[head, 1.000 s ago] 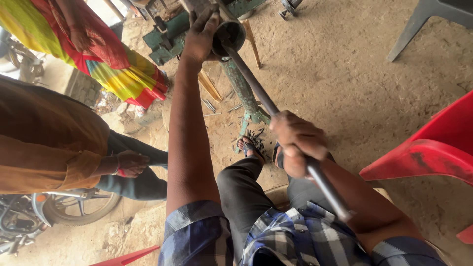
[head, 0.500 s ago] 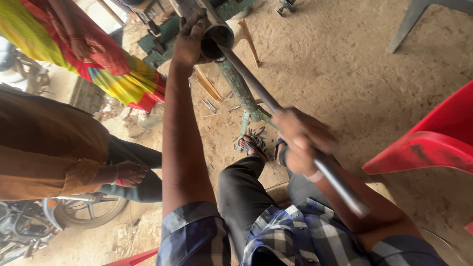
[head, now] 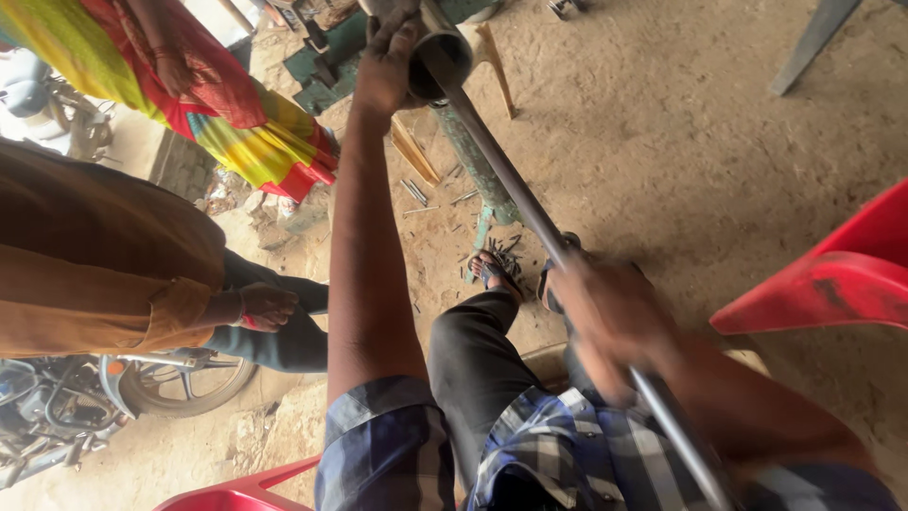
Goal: The person sits on a chair and repeatedly pushes a long metal rod into a cylindrical die mounted on a green machine frame, working the rod up and down to press material inside the cylinder. Near the end the person pulls the rod out and holds it while seated.
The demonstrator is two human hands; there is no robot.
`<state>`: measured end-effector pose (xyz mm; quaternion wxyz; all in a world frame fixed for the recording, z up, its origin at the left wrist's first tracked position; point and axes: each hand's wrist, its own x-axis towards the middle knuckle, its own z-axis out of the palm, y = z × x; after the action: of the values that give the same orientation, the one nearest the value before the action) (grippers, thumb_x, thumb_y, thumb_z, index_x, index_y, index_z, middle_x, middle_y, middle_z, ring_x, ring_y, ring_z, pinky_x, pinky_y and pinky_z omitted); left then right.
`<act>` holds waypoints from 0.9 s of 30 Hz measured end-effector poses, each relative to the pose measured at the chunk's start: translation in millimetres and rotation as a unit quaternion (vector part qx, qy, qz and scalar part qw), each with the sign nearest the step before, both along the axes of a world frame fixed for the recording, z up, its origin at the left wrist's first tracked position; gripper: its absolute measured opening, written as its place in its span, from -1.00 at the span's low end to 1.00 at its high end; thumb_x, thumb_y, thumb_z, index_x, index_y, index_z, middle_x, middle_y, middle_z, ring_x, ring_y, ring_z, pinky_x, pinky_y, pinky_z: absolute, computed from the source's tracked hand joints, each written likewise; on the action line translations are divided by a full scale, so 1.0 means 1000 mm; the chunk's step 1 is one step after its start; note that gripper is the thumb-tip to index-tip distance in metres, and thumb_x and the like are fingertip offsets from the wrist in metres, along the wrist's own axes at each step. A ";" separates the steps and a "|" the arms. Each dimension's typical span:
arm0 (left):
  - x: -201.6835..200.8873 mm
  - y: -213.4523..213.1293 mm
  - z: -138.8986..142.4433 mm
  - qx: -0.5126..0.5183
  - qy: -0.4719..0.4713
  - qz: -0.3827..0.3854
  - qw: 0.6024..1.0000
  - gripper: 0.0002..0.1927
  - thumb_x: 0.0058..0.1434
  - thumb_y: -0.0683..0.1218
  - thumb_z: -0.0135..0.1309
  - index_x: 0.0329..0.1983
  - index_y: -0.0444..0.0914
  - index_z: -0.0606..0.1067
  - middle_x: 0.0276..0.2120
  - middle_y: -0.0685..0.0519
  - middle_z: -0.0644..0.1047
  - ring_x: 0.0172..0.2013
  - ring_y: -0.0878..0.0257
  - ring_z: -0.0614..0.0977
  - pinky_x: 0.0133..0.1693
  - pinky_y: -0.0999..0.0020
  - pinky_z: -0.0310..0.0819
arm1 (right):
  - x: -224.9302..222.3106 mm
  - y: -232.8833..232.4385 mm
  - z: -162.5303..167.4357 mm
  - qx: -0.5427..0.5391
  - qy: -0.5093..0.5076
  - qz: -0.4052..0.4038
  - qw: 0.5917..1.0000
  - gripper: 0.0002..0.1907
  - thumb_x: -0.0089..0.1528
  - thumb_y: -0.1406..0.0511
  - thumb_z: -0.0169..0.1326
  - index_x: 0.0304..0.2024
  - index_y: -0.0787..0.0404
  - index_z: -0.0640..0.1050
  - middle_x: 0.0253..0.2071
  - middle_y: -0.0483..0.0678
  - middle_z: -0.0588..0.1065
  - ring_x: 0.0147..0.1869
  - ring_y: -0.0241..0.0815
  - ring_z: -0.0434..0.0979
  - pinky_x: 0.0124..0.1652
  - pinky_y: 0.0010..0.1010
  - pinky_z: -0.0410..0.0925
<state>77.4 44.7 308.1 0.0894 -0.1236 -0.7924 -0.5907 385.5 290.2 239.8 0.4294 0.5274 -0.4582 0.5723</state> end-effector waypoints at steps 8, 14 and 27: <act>-0.024 -0.005 -0.012 -0.038 0.152 -0.045 0.987 -0.65 0.49 -0.02 -0.02 0.28 -0.16 0.52 0.24 -0.08 0.47 0.23 0.09 0.53 0.25 0.32 0.39 | 0.005 0.009 0.002 -0.035 -0.009 0.007 0.999 -0.87 0.24 0.39 0.03 -0.19 0.08 0.40 -0.41 -0.19 0.32 -0.45 -0.23 0.34 -0.38 -0.19 0.36; -0.016 0.001 -0.005 -0.124 0.176 -0.015 0.977 -0.58 0.51 0.07 -0.04 0.37 -0.05 0.49 0.35 -0.09 0.32 0.32 -0.01 0.44 0.13 0.21 0.40 | 0.077 0.039 0.025 -0.032 -0.051 0.013 0.998 -0.91 0.23 0.36 0.03 -0.22 0.12 0.42 -0.44 -0.18 0.34 -0.46 -0.22 0.34 -0.37 -0.17 0.37; 0.001 0.006 0.003 -0.066 -0.013 -0.009 0.998 -0.48 0.34 0.21 0.04 0.35 0.07 0.41 0.32 0.08 0.27 0.15 0.02 0.60 -0.44 0.16 0.71 | 0.060 0.028 0.067 -0.038 -0.025 0.051 0.998 -0.87 0.26 0.38 0.02 -0.26 0.18 0.31 -0.52 -0.08 0.35 -0.51 -0.24 0.29 -0.40 -0.27 0.33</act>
<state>78.8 51.0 311.5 0.0650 -0.1288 -0.8294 -0.5397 445.1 317.7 306.8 0.4080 0.5188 -0.4193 0.6234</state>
